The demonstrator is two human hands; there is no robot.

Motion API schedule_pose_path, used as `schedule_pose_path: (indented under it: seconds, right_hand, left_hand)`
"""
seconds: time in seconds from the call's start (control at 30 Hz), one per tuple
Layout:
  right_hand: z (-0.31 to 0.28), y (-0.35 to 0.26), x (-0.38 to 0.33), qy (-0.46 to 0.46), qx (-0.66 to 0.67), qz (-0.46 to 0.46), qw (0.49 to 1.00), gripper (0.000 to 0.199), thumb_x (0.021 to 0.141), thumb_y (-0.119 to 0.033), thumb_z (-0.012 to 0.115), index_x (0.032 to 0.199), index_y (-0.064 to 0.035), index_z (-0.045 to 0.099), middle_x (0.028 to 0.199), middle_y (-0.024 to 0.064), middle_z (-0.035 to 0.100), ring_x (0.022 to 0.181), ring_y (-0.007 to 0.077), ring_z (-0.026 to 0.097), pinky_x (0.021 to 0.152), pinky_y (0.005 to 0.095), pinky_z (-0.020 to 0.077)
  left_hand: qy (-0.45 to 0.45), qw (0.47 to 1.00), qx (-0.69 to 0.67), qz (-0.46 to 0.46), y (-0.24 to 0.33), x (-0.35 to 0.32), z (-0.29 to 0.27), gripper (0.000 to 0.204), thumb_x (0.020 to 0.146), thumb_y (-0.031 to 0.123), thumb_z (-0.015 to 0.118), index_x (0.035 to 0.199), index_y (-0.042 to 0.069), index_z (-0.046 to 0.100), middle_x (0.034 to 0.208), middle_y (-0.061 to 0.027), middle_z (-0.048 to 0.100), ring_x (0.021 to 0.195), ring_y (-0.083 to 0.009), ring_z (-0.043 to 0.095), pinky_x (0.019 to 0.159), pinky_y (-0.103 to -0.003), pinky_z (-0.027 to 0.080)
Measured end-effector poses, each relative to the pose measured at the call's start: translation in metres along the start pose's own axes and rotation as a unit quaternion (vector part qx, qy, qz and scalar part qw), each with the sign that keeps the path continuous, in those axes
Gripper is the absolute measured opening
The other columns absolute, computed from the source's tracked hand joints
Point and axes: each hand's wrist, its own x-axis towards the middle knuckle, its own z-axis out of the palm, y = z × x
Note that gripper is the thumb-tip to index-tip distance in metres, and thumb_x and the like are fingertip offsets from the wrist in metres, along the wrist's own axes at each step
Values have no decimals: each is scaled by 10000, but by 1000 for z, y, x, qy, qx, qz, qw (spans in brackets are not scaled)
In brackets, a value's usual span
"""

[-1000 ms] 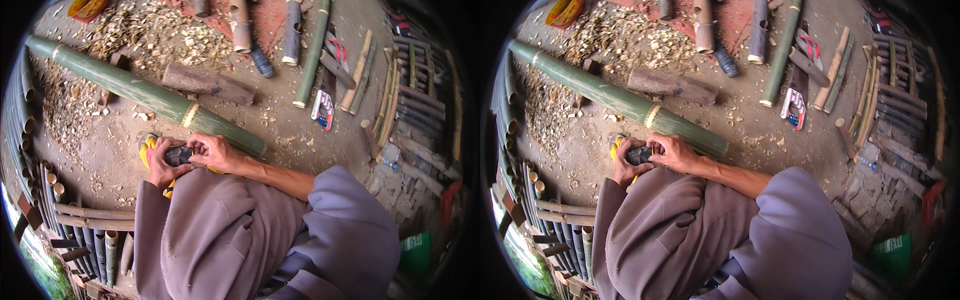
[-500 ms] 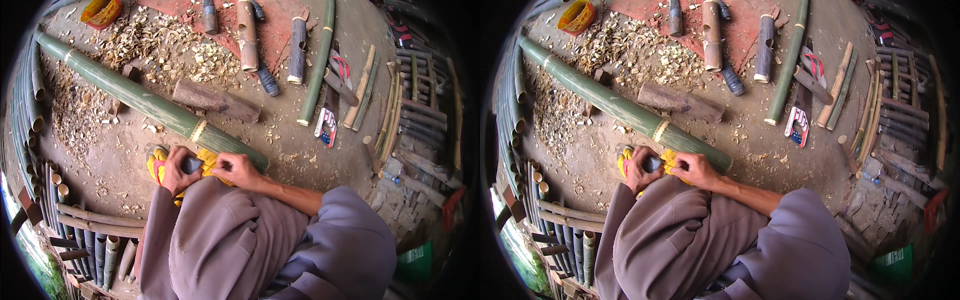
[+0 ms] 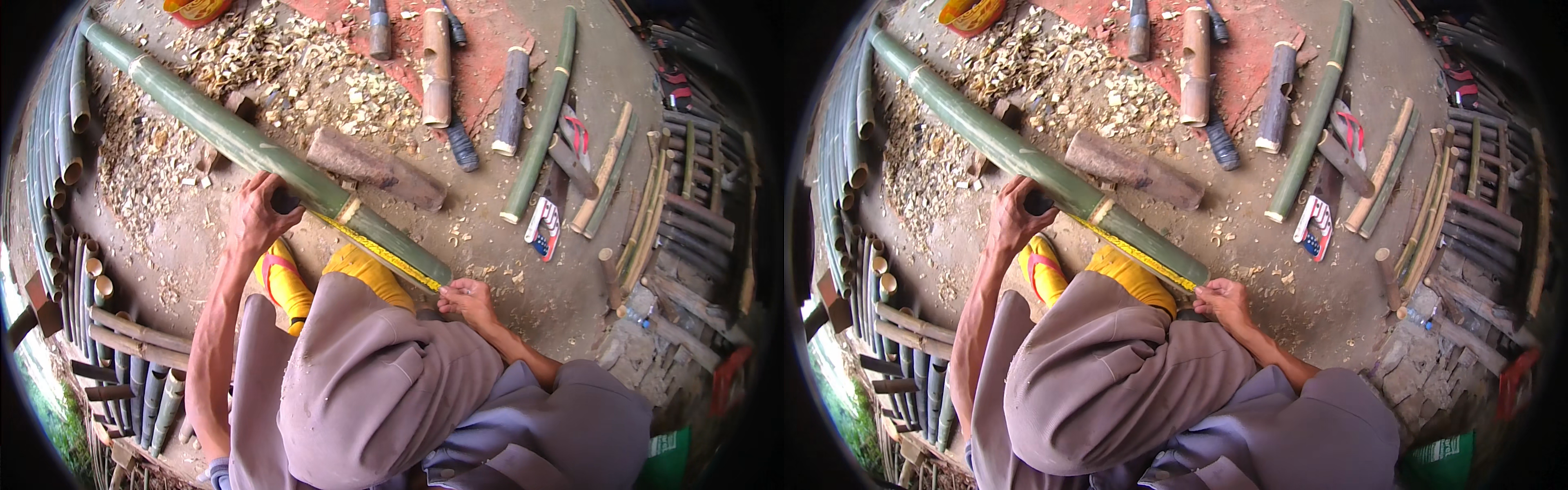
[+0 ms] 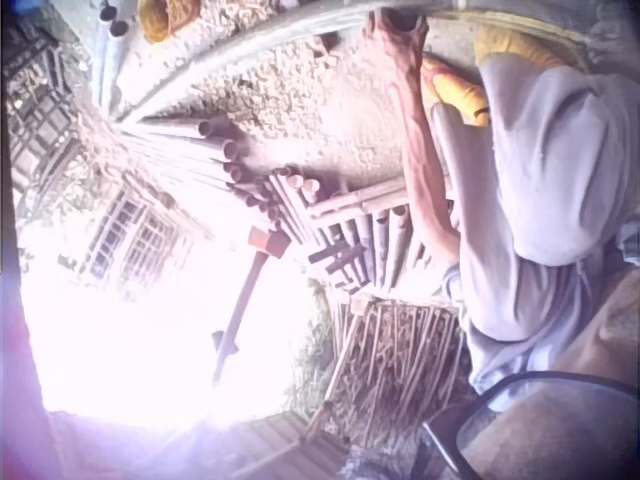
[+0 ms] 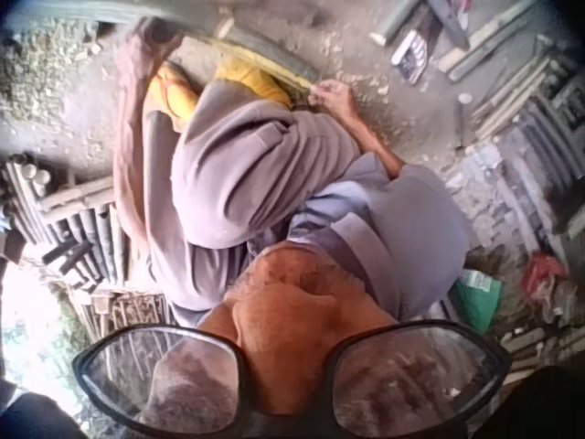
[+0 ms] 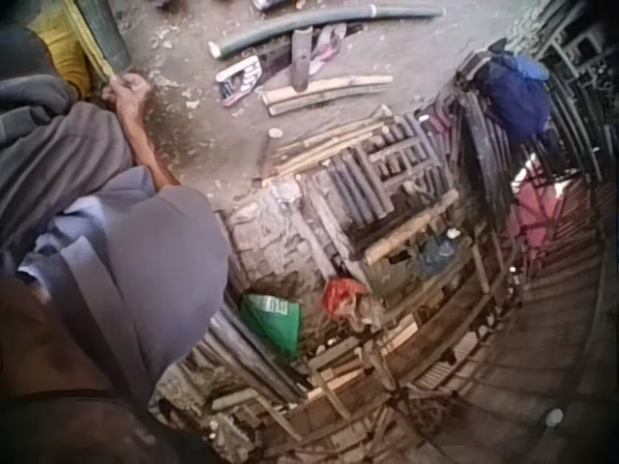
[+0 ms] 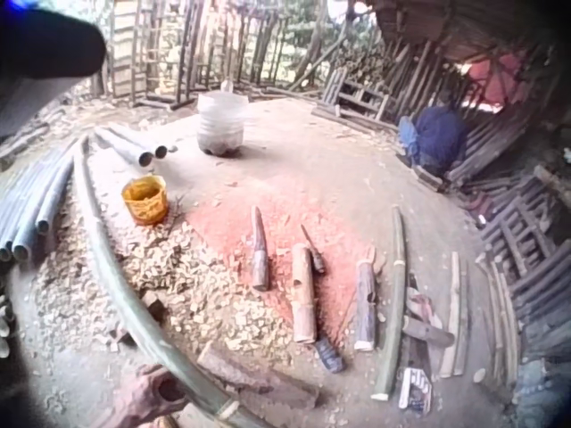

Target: The person picks up a bamboo pole from a pile, uses a tape measure to mark a specific length, and then saws through the pole to cut off a segment.

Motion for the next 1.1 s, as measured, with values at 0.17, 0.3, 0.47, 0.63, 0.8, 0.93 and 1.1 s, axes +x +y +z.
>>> schedule_pose_path:
  seconds: [0.17, 0.3, 0.47, 0.63, 0.8, 0.93, 1.1]
  right_hand:
    - [2, -17, 1, 28, -84, 0, 996, 195, 824, -129, 698, 833, 28, 583, 685, 92, 619, 545, 130, 598, 469, 229, 493]
    - [-4, -46, 27, 153, -290, -261, 908, 217, 824, -207, 694, 804, -13, 599, 625, 32, 578, 567, 90, 547, 513, 266, 458]
    - [19, -151, 102, 184, -507, -437, 720, 407, 790, -136, 633, 1158, -8, 514, 1011, 181, 550, 985, 312, 527, 868, 415, 423]
    - [42, -188, 186, 192, -583, -458, 643, 556, 765, -170, 675, 1251, -1, 466, 1091, 239, 534, 1014, 390, 524, 881, 454, 422]
    - [29, -194, 205, 168, -504, -511, 676, 612, 733, -146, 662, 1285, 8, 450, 1136, 263, 561, 1041, 409, 540, 904, 440, 419]
    - [13, -189, 162, 213, -561, -430, 675, 557, 758, -99, 641, 1271, 9, 454, 1129, 256, 568, 1037, 387, 553, 890, 431, 430]
    - [26, -167, 88, 71, -342, -338, 874, 381, 815, -101, 582, 1166, 20, 495, 902, 149, 628, 736, 217, 634, 623, 341, 513]
  left_hand:
    - [-30, 999, -4, -17, 4, 16, -6, 364, 624, 216, 749, 896, 36, 589, 873, -120, 579, 840, -311, 571, 769, -390, 463]
    - [28, 999, 39, -14, -25, 23, -31, 450, 631, 273, 766, 998, 69, 602, 912, -126, 589, 880, -316, 581, 803, -401, 461]
    - [44, 990, 104, -79, -60, 48, -75, 529, 630, 299, 769, 1101, 105, 627, 935, -122, 597, 876, -305, 586, 784, -406, 480]
    - [40, 974, 173, -142, -70, 58, -87, 559, 631, 331, 780, 1135, 138, 633, 960, -94, 585, 880, -288, 580, 782, -389, 484]
    - [62, 970, 196, -134, -69, 61, -80, 529, 620, 347, 787, 1099, 164, 657, 946, -75, 586, 883, -277, 591, 777, -388, 493]
    - [38, 961, 195, -191, -68, 62, -82, 452, 605, 359, 816, 1018, 220, 697, 1007, -24, 605, 921, -267, 582, 736, -363, 536]
    - [55, 966, 190, -165, -65, 65, -82, 444, 601, 325, 791, 1010, 175, 700, 927, -53, 608, 834, -265, 617, 739, -374, 518]
